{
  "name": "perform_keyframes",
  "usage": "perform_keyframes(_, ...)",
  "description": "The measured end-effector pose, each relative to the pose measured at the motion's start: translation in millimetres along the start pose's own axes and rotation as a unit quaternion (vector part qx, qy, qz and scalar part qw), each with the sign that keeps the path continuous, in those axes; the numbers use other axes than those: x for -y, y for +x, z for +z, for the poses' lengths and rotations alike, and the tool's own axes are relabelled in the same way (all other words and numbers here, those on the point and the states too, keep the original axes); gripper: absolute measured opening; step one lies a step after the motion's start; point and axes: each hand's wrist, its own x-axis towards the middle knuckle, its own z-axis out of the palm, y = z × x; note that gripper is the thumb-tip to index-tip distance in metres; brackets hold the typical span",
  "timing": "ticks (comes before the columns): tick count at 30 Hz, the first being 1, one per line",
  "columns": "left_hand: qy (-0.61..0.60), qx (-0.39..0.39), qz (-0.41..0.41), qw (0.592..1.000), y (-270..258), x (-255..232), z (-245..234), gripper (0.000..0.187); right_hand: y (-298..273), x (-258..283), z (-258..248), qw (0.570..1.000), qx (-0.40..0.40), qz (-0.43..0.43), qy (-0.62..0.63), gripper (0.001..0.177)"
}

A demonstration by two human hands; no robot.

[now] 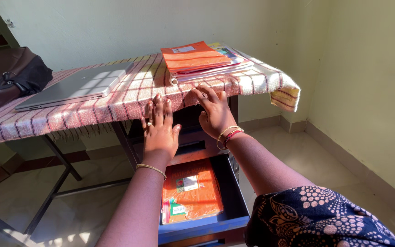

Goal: The person picks up notebooks from a drawer, places them on a table, and then returns notebooks to the drawer before closing it.

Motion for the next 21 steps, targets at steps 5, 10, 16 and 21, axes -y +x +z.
perform_keyframes(5, -0.052, 0.078, -0.072, 0.993, -52, 7, 31, 0.086, -35, 9, 13, 0.994, 0.036, 0.043, 0.097, 0.076)
perform_keyframes(10, -0.060, 0.117, -0.149, 0.980, -121, 26, 76, 0.067, -118, 0, 48, 0.973, 0.097, 0.154, 0.141, 0.065)
perform_keyframes(16, -0.160, 0.226, -0.408, 0.870, -165, 23, 71, 0.054, -224, -24, 110, 0.874, 0.171, 0.405, 0.208, 0.047)
perform_keyframes(21, -0.161, 0.161, -0.362, 0.904, -194, 32, 102, 0.049, -274, -39, 142, 0.857, 0.198, 0.437, 0.187, 0.041)
